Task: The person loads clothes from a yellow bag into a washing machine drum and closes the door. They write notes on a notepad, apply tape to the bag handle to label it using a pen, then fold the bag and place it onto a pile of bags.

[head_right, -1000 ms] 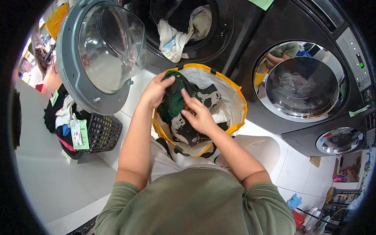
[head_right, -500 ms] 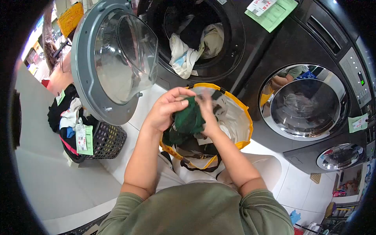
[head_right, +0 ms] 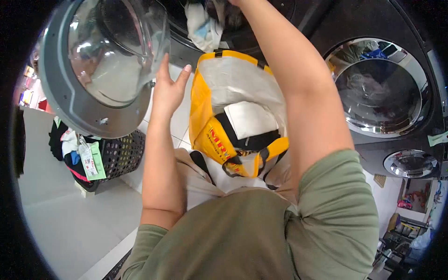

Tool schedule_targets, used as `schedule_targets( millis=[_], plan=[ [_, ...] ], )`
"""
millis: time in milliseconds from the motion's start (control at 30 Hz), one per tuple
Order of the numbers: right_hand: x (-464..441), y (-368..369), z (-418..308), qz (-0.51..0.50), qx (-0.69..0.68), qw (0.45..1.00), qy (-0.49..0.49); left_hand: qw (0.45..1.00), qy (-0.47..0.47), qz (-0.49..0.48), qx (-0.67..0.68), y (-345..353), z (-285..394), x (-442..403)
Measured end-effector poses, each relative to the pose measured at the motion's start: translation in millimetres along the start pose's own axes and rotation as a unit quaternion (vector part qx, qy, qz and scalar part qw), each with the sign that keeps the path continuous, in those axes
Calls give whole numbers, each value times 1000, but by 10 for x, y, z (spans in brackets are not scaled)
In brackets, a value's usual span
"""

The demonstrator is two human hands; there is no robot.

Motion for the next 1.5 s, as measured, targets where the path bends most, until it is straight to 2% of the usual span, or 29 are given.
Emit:
schedule_targets(
  millis=[67, 100, 133, 200, 233, 267, 333, 367, 400, 467, 533, 667, 733, 767, 800, 867, 900, 933, 967, 1000, 1033, 1067, 1100, 1133, 1200, 1267, 1300, 1367, 1500],
  plan=[
    [369, 258, 162, -165, 313, 935, 19, 1000, 15, 3, 11, 33, -63, -34],
    [741, 402, 28, -265, 265, 903, -209, 999, -9, -26, -26, 40, -74, -33],
    [1298, 410, 252, -413, 260, 872, 31, 994, 46, -96, -15, 172, 30, 12],
    [2153, 236, 1089, -540, 327, 762, 148, 962, 151, -229, -2, 384, 232, 199],
    [2608, 11, 1929, -550, 406, 701, 205, 931, 117, -346, -11, 568, 288, 385],
    [3064, -234, 2736, -564, 480, 622, 254, 885, 83, -458, -18, 713, 338, 610],
    [3884, -682, 2981, -526, 586, 588, 188, 843, 135, -515, -77, 972, 61, 965],
    [4038, -775, 2622, -492, 635, 549, 232, 812, 80, -562, -134, 955, 7, 1020],
    [4104, -840, 2682, -411, 656, 621, 123, 821, 71, -533, -189, 923, -67, 958],
    [4002, -993, 2801, -442, 572, 668, 180, 830, 54, -472, -293, 862, -207, 846],
    [3639, -1293, 3081, -358, 578, 715, 165, 806, -46, -494, -324, 737, -173, 764],
    [2506, -1547, 1691, -63, 508, 855, 76, 819, -25, -494, -290, 695, -413, 652],
    [2378, -1407, 1178, -30, 291, 953, 75, 803, -47, -520, -287, 610, -280, 682],
    [2457, -1234, 1314, -125, 160, 964, 173, 830, -45, -485, -271, 595, -281, 617],
    [2643, -987, 1110, -244, 198, 890, 330, 856, -39, -448, -254, 585, -308, 525],
    [2774, -502, 959, -408, 198, 809, 374, 906, -64, -341, -242, 482, -409, 283],
    [2636, -322, 879, -411, 190, 802, 389, 925, -95, -272, -247, 390, -478, 155],
    [2265, -146, 880, -373, 200, 858, 291, 954, -78, -189, -221, 245, -395, 60],
    [1846, -83, 879, -293, 146, 898, 295, 974, -60, -104, -191, 79, -266, -5],
    [1358, -47, 1079, -169, -10, 945, 279, 982, -60, -71, -164, 6, -156, -23],
    [935, -28, 861, -97, -228, 954, 171, 988, -62, -37, -137, -70, -52, -25],
    [647, -152, 523, -49, -225, 973, 10, 992, -67, -1, -111, -132, -5, -11],
    [681, -142, -234, -123, -260, 937, -196, 994, -63, 2, -92, -122, 3, 13],
    [684, -342, -9, 52, -174, 977, -110, 995, -59, 4, -74, -108, 7, 33],
    [987, -128, 230, -102, 68, 980, -158, 997, -45, -1, -56, -87, -4, 20],
    [1717, 14, 1053, -241, 375, 872, -203, 998, -30, -20, -57, -41, -48, 13],
    [2421, -104, 1601, -298, 435, 849, -32, 997, -33, -41, -54, -4, -106, -5],
    [4140, -546, 2590, -434, 599, 613, 277, 994, -48, -72, -65, 45, -160, 16],
    [4372, -949, 2666, -385, 570, 688, 230, 989, -50, -118, -79, 80, -127, 94]
  ],
)
Point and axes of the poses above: each hand's wrist, its own x-axis away from the middle knuckle, its own y-axis out of the palm, z = x × y, the point moved 8 cm from there along -x, towards the middle knuckle, and after that the axes turned 2 degrees about z, right-handed, at the moved point
